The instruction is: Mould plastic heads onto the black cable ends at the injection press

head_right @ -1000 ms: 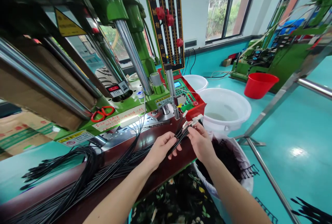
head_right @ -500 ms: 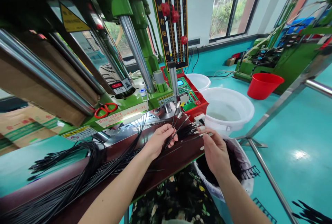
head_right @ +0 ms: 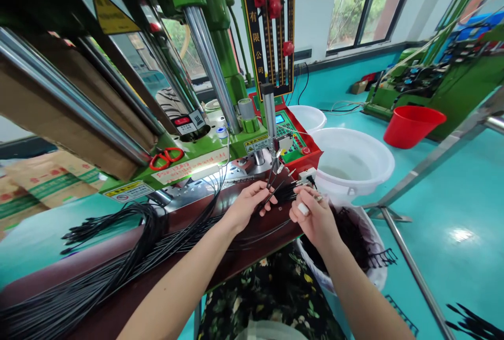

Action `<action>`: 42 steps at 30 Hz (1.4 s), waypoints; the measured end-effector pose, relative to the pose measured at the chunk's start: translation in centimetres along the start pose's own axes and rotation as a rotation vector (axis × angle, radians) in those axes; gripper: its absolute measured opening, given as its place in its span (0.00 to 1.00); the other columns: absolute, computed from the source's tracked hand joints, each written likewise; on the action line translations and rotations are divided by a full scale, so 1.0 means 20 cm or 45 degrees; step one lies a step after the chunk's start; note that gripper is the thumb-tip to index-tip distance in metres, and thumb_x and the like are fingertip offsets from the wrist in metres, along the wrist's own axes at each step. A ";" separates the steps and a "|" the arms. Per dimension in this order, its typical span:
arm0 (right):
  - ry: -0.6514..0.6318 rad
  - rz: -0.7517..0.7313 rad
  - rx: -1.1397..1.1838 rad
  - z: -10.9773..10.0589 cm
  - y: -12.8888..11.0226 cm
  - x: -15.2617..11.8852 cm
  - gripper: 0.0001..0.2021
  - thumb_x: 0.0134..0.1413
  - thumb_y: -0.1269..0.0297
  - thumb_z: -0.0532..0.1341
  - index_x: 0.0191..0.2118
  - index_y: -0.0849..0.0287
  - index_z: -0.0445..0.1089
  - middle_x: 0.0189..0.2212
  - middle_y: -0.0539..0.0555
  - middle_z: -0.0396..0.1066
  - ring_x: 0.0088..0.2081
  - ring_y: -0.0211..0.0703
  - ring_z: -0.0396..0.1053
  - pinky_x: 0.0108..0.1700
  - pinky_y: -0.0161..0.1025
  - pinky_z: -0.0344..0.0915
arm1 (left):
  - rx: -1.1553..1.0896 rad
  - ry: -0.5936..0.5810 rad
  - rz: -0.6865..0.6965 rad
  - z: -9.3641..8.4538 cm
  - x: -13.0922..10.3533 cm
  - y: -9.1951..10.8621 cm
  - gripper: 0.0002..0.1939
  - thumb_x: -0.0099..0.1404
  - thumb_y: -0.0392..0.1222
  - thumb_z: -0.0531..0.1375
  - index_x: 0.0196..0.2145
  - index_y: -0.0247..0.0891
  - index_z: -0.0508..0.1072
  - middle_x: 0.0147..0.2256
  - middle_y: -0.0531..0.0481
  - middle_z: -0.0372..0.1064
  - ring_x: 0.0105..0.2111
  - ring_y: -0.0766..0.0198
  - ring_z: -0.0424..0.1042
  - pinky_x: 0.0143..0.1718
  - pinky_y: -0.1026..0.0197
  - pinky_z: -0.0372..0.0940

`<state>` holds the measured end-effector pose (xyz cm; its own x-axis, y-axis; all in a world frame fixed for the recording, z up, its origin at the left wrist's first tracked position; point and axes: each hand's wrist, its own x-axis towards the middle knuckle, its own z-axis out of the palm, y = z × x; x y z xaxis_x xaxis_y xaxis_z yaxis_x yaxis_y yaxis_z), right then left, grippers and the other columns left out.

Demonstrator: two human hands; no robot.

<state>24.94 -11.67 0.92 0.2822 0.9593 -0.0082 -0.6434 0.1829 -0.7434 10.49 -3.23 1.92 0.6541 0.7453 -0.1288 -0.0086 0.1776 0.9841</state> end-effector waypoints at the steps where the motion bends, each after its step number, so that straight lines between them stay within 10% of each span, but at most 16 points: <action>1: 0.019 -0.018 -0.018 0.01 0.00 0.00 0.07 0.49 0.65 0.61 0.36 0.57 0.69 0.13 0.41 0.51 0.14 0.29 0.48 0.18 0.32 0.51 | 0.016 0.003 0.009 0.00 0.00 0.00 0.13 0.57 0.47 0.56 0.35 0.35 0.67 0.27 0.49 0.68 0.22 0.72 0.62 0.19 0.70 0.54; 12: 0.063 -0.152 -0.129 0.10 -0.03 0.10 0.08 0.44 0.61 0.64 0.33 0.52 0.68 0.12 0.40 0.54 0.14 0.31 0.53 0.17 0.33 0.57 | 0.411 -0.084 0.073 0.03 -0.03 0.00 0.09 0.54 0.41 0.58 0.34 0.37 0.69 0.28 0.53 0.67 0.23 0.70 0.61 0.24 0.67 0.56; 21: -0.024 -0.118 -0.136 0.11 -0.11 0.05 0.13 0.47 0.66 0.62 0.42 0.50 0.69 0.10 0.39 0.54 0.10 0.28 0.48 0.17 0.33 0.57 | 1.481 0.369 0.428 0.07 -0.14 0.09 0.06 0.62 0.38 0.50 0.30 0.39 0.66 0.27 0.46 0.65 0.31 0.57 0.65 0.32 0.60 0.55; 25: -0.102 -0.159 -0.127 0.11 -0.13 0.02 0.10 0.47 0.65 0.62 0.39 0.53 0.71 0.11 0.41 0.55 0.11 0.28 0.50 0.17 0.33 0.57 | 1.535 0.375 0.455 0.02 -0.16 0.16 0.08 0.61 0.42 0.52 0.26 0.38 0.66 0.22 0.47 0.63 0.27 0.58 0.64 0.30 0.61 0.54; 33: -0.031 0.075 -0.125 0.08 -0.08 0.02 0.07 0.43 0.61 0.65 0.26 0.59 0.71 0.09 0.40 0.48 0.11 0.27 0.43 0.14 0.30 0.50 | 1.595 0.185 1.071 -0.03 -0.29 0.26 0.14 0.64 0.47 0.50 0.27 0.36 0.67 0.20 0.50 0.66 0.22 0.66 0.65 0.23 0.65 0.54; 42: -0.065 -0.051 -0.135 0.18 -0.10 0.03 0.08 0.39 0.59 0.67 0.24 0.56 0.71 0.13 0.43 0.58 0.14 0.28 0.48 0.18 0.32 0.52 | 1.582 0.328 0.978 0.06 -0.20 0.19 0.13 0.66 0.44 0.49 0.42 0.37 0.69 0.33 0.48 0.71 0.33 0.63 0.70 0.36 0.62 0.63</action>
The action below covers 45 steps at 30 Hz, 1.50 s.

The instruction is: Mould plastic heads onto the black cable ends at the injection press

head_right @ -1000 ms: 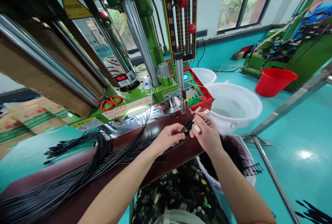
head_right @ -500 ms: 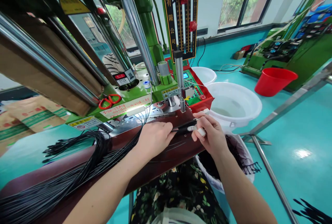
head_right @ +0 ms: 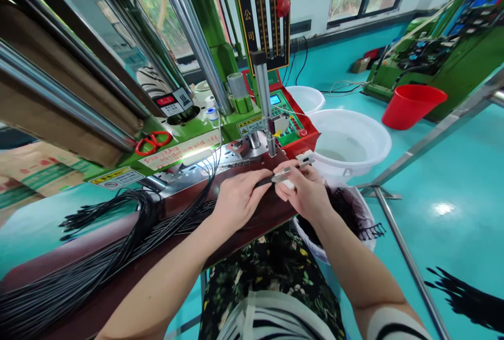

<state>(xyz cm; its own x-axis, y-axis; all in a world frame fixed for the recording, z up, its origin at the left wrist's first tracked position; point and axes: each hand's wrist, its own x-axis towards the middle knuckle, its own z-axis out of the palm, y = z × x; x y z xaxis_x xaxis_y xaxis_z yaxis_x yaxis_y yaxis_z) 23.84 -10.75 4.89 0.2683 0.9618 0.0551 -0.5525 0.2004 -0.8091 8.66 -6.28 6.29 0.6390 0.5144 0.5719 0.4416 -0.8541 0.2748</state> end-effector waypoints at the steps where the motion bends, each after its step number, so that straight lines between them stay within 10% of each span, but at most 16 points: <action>1: 0.057 -0.031 -0.022 -0.01 0.02 0.04 0.08 0.40 0.59 0.67 0.22 0.57 0.70 0.13 0.44 0.58 0.14 0.29 0.49 0.18 0.32 0.52 | -0.009 0.116 0.028 0.00 -0.01 0.00 0.13 0.65 0.43 0.50 0.43 0.36 0.68 0.36 0.46 0.71 0.36 0.62 0.69 0.38 0.60 0.63; 4: 0.127 -0.024 0.013 -0.10 0.09 0.20 0.09 0.44 0.60 0.65 0.23 0.60 0.69 0.11 0.43 0.53 0.15 0.28 0.48 0.18 0.31 0.51 | -0.055 0.311 0.098 0.00 -0.08 0.04 0.10 0.64 0.38 0.49 0.38 0.35 0.69 0.34 0.45 0.68 0.34 0.63 0.67 0.35 0.61 0.63; 10: 0.071 0.131 0.197 -0.20 0.18 0.39 0.09 0.42 0.67 0.67 0.23 0.60 0.65 0.13 0.41 0.52 0.15 0.26 0.44 0.18 0.28 0.47 | 0.264 -0.514 -0.032 0.28 -0.19 0.16 0.09 0.64 0.41 0.49 0.35 0.35 0.66 0.32 0.47 0.64 0.26 0.63 0.67 0.22 0.63 0.60; 15: -0.021 0.165 0.166 -0.19 0.13 0.36 0.08 0.50 0.62 0.62 0.25 0.61 0.67 0.16 0.43 0.51 0.17 0.27 0.47 0.21 0.28 0.52 | 0.294 -0.721 -0.112 0.52 -0.16 0.14 0.10 0.65 0.39 0.48 0.37 0.32 0.65 0.37 0.41 0.63 0.31 0.57 0.69 0.24 0.59 0.63; 22: 0.046 0.247 -0.010 -0.22 0.11 0.30 0.11 0.49 0.59 0.62 0.23 0.59 0.65 0.17 0.44 0.53 0.17 0.28 0.47 0.21 0.30 0.53 | -0.239 -0.695 -0.197 0.23 -0.20 0.17 0.05 0.63 0.36 0.49 0.36 0.34 0.62 0.28 0.48 0.67 0.27 0.60 0.67 0.28 0.60 0.61; 27: -0.126 0.414 -0.115 -0.12 0.03 0.15 0.11 0.49 0.60 0.62 0.23 0.60 0.66 0.14 0.43 0.48 0.15 0.27 0.42 0.17 0.28 0.44 | -0.784 -0.077 -0.626 0.01 -0.08 0.06 0.08 0.64 0.45 0.50 0.34 0.38 0.63 0.29 0.52 0.67 0.28 0.67 0.66 0.32 0.64 0.60; 35: -0.100 0.254 -0.433 -0.03 0.13 0.03 0.11 0.48 0.56 0.62 0.25 0.59 0.66 0.13 0.44 0.57 0.16 0.31 0.54 0.18 0.31 0.53 | -1.828 -0.476 -0.997 0.24 -0.13 0.02 0.18 0.60 0.54 0.53 0.40 0.36 0.58 0.23 0.51 0.67 0.16 0.70 0.63 0.17 0.68 0.57; 39: -0.185 0.129 -0.564 -0.08 0.12 0.07 0.12 0.47 0.61 0.63 0.40 0.55 0.69 0.34 0.51 0.72 0.37 0.40 0.69 0.40 0.39 0.64 | -2.054 -0.471 -1.156 0.24 -0.21 0.04 0.20 0.57 0.53 0.57 0.41 0.37 0.58 0.13 0.60 0.58 0.09 0.75 0.48 0.11 0.72 0.41; 45: -0.657 0.300 -1.035 -0.01 -0.04 0.18 0.18 0.58 0.56 0.49 0.47 0.51 0.71 0.47 0.51 0.70 0.54 0.46 0.60 0.58 0.47 0.49 | -2.124 -0.605 -1.277 0.28 -0.23 0.04 0.17 0.54 0.52 0.60 0.29 0.33 0.65 0.15 0.57 0.58 0.11 0.74 0.54 0.12 0.70 0.47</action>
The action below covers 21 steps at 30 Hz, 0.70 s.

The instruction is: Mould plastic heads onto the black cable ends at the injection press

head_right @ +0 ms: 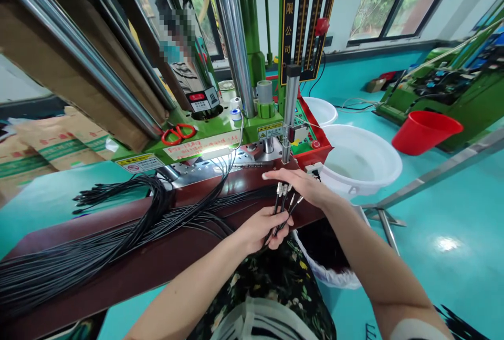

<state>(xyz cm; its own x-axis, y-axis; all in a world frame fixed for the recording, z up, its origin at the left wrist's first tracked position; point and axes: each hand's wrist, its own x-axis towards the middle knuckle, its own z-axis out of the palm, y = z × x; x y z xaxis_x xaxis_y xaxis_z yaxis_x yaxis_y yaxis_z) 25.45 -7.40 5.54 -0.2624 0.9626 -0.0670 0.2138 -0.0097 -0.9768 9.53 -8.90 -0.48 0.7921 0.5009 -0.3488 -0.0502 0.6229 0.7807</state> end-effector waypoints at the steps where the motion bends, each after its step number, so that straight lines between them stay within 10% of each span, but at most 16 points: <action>1: -0.094 0.011 -0.119 0.00 -0.02 0.00 0.19 0.59 0.56 0.47 0.46 0.52 0.71 0.45 0.51 0.71 0.52 0.47 0.62 0.57 0.47 0.51 | -0.013 0.003 0.005 0.00 0.01 0.00 0.17 0.53 0.52 0.60 0.28 0.33 0.65 0.15 0.57 0.58 0.11 0.73 0.56 0.12 0.69 0.49; 11: -0.354 -0.156 -0.273 0.03 -0.01 0.04 0.17 0.58 0.62 0.51 0.49 0.54 0.69 0.49 0.51 0.68 0.49 0.42 0.65 0.49 0.38 0.63 | -0.045 -0.018 0.023 0.01 0.08 0.04 0.20 0.47 0.50 0.65 0.28 0.29 0.68 0.18 0.50 0.65 0.15 0.67 0.65 0.18 0.62 0.62; 16: -0.430 0.052 -0.204 0.05 0.00 0.10 0.17 0.58 0.58 0.50 0.48 0.53 0.70 0.44 0.52 0.72 0.31 0.39 0.73 0.26 0.32 0.69 | -0.219 0.185 0.168 0.01 0.13 0.05 0.16 0.50 0.47 0.63 0.27 0.29 0.68 0.18 0.51 0.64 0.15 0.67 0.66 0.20 0.61 0.65; 21: -0.314 -0.095 -0.217 0.07 0.02 0.15 0.16 0.58 0.60 0.50 0.41 0.54 0.74 0.41 0.51 0.74 0.43 0.42 0.70 0.44 0.38 0.67 | -0.186 0.101 0.103 -0.02 0.14 0.06 0.16 0.50 0.48 0.62 0.27 0.31 0.66 0.17 0.51 0.64 0.14 0.65 0.66 0.16 0.63 0.61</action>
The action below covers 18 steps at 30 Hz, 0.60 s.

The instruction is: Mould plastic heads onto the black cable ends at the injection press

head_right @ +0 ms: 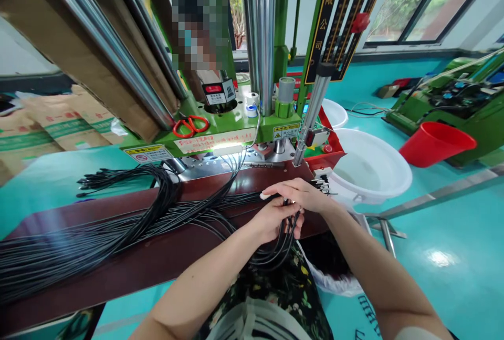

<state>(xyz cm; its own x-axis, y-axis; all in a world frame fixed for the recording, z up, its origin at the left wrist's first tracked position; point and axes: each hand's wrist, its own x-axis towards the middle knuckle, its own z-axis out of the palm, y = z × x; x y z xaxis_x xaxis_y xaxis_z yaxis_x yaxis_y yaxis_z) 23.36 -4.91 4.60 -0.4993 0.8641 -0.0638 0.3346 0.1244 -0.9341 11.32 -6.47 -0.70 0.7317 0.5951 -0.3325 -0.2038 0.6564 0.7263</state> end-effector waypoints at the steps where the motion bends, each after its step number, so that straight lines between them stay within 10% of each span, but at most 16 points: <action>1: -0.001 -0.018 0.009 0.01 0.00 0.01 0.16 0.57 0.60 0.50 0.42 0.55 0.74 0.41 0.51 0.74 0.44 0.43 0.69 0.48 0.40 0.65 | -0.006 0.003 0.014 0.00 0.00 0.00 0.17 0.50 0.49 0.63 0.26 0.31 0.65 0.17 0.51 0.63 0.14 0.66 0.65 0.16 0.64 0.60; 8: -0.083 -0.048 0.092 0.03 0.04 0.12 0.19 0.60 0.57 0.47 0.50 0.56 0.68 0.47 0.55 0.70 0.48 0.44 0.67 0.51 0.45 0.62 | -0.211 0.165 0.197 -0.01 -0.04 -0.01 0.21 0.49 0.54 0.63 0.27 0.36 0.60 0.15 0.60 0.54 0.12 0.75 0.53 0.14 0.69 0.48; 13: 0.399 0.087 -0.895 -0.02 0.20 0.32 0.18 0.58 0.66 0.48 0.52 0.61 0.64 0.50 0.60 0.66 0.52 0.48 0.62 0.55 0.46 0.56 | -0.316 0.359 0.268 -0.16 -0.10 0.01 0.22 0.47 0.53 0.65 0.27 0.37 0.57 0.14 0.63 0.50 0.11 0.79 0.45 0.14 0.70 0.40; 18: 0.330 0.142 -1.174 -0.01 0.33 0.45 0.19 0.50 0.79 0.48 0.48 0.69 0.63 0.49 0.68 0.63 0.54 0.54 0.58 0.55 0.48 0.51 | -0.280 0.399 0.262 -0.24 -0.20 -0.07 0.23 0.47 0.54 0.64 0.27 0.36 0.58 0.15 0.63 0.51 0.12 0.79 0.47 0.15 0.69 0.41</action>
<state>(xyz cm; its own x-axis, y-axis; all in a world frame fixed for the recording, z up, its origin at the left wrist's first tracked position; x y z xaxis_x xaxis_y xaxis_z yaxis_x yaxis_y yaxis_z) 21.12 3.81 -2.04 -0.2719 0.9612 0.0472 0.9210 0.2741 -0.2769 5.61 -7.46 -3.21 0.4354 0.8135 -0.3856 -0.4832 0.5725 0.6623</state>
